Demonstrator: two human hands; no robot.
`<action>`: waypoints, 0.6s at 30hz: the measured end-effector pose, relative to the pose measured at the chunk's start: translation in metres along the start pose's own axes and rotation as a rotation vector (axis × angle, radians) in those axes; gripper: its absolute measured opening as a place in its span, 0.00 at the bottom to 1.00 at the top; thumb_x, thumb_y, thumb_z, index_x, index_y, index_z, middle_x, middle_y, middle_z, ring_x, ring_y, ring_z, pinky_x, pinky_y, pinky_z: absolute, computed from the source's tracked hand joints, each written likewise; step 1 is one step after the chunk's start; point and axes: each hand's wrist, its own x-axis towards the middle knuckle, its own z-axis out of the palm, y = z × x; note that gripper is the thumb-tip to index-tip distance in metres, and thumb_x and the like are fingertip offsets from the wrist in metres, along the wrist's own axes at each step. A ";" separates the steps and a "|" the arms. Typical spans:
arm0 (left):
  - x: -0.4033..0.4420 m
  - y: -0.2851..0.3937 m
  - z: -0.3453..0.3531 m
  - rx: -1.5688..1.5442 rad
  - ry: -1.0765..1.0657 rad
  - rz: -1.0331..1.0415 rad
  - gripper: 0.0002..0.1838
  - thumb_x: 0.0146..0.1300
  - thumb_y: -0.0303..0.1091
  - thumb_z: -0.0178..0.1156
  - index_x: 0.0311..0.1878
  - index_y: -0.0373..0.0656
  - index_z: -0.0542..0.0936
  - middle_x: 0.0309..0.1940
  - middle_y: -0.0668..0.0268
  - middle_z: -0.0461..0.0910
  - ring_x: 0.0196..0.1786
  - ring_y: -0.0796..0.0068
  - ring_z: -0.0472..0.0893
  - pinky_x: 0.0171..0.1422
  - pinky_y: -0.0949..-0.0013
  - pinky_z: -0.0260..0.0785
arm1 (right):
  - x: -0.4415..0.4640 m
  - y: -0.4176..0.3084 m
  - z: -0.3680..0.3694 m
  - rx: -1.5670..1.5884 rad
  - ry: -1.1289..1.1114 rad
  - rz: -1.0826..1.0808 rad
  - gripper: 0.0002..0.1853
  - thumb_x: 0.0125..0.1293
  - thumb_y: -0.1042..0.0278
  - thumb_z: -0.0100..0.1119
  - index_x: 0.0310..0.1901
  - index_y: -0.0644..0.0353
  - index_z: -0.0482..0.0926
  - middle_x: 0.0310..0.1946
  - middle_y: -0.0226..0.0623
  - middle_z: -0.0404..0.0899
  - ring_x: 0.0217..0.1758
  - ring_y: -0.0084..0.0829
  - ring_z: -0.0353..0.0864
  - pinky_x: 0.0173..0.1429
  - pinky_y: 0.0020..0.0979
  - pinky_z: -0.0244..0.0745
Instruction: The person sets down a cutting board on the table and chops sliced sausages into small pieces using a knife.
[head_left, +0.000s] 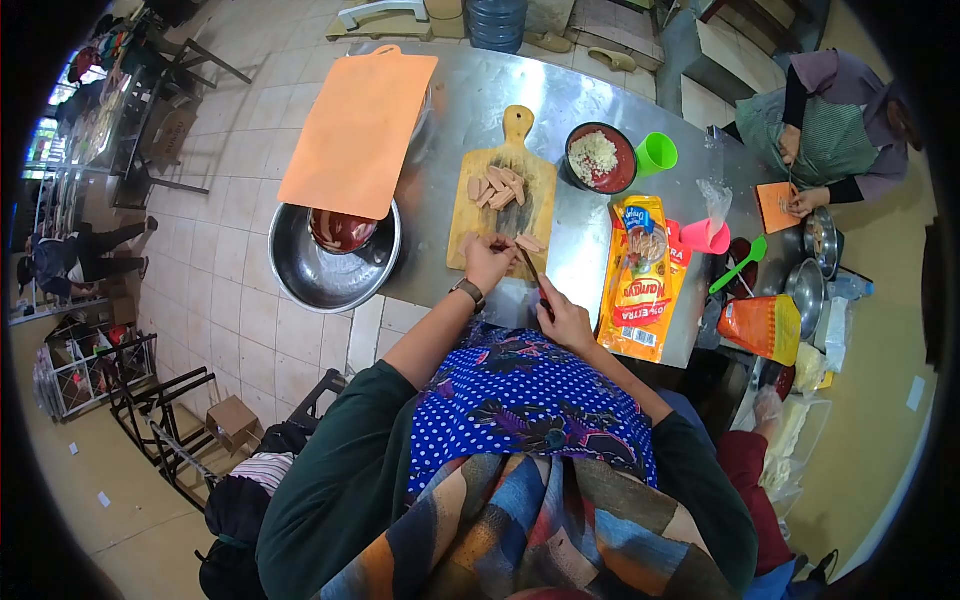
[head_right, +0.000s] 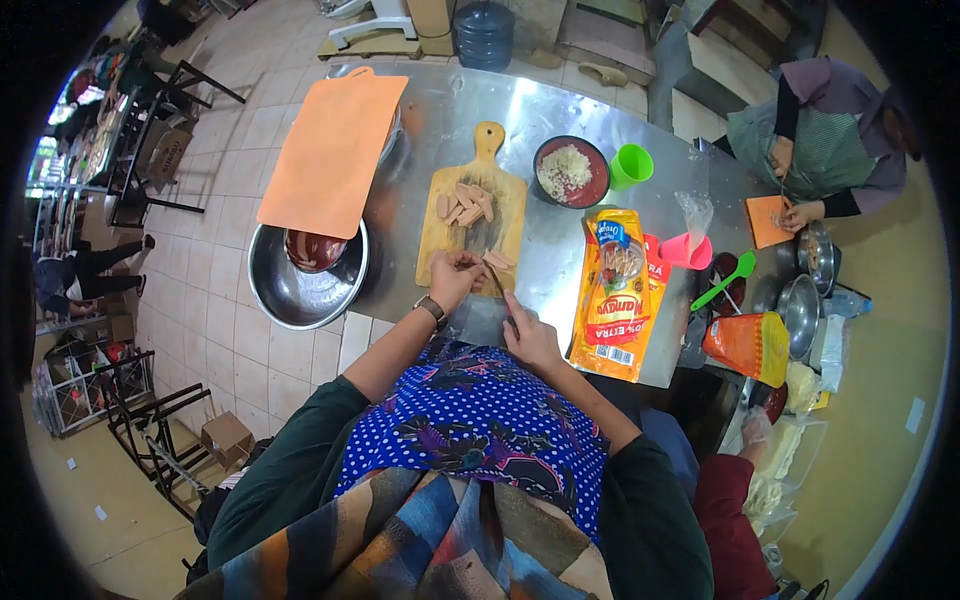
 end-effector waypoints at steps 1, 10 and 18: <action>0.000 0.000 0.000 0.000 0.000 0.001 0.03 0.62 0.20 0.63 0.38 0.35 0.79 0.31 0.63 0.82 0.30 0.75 0.84 0.32 0.74 0.77 | 0.003 -0.003 0.000 0.005 0.006 -0.006 0.35 0.64 0.65 0.58 0.73 0.51 0.60 0.43 0.47 0.83 0.38 0.48 0.84 0.40 0.45 0.81; 0.000 -0.004 0.000 0.023 0.021 0.007 0.04 0.62 0.19 0.62 0.39 0.34 0.78 0.32 0.62 0.82 0.31 0.74 0.84 0.34 0.73 0.79 | 0.012 -0.009 0.004 0.004 0.010 -0.003 0.35 0.63 0.65 0.58 0.72 0.52 0.60 0.44 0.48 0.83 0.37 0.49 0.85 0.37 0.44 0.81; -0.001 0.000 0.000 0.035 0.028 0.010 0.04 0.61 0.19 0.62 0.39 0.33 0.78 0.32 0.61 0.82 0.31 0.73 0.85 0.34 0.72 0.80 | 0.014 -0.011 0.002 -0.007 -0.035 0.022 0.35 0.63 0.65 0.58 0.72 0.52 0.60 0.44 0.50 0.82 0.39 0.50 0.84 0.39 0.45 0.81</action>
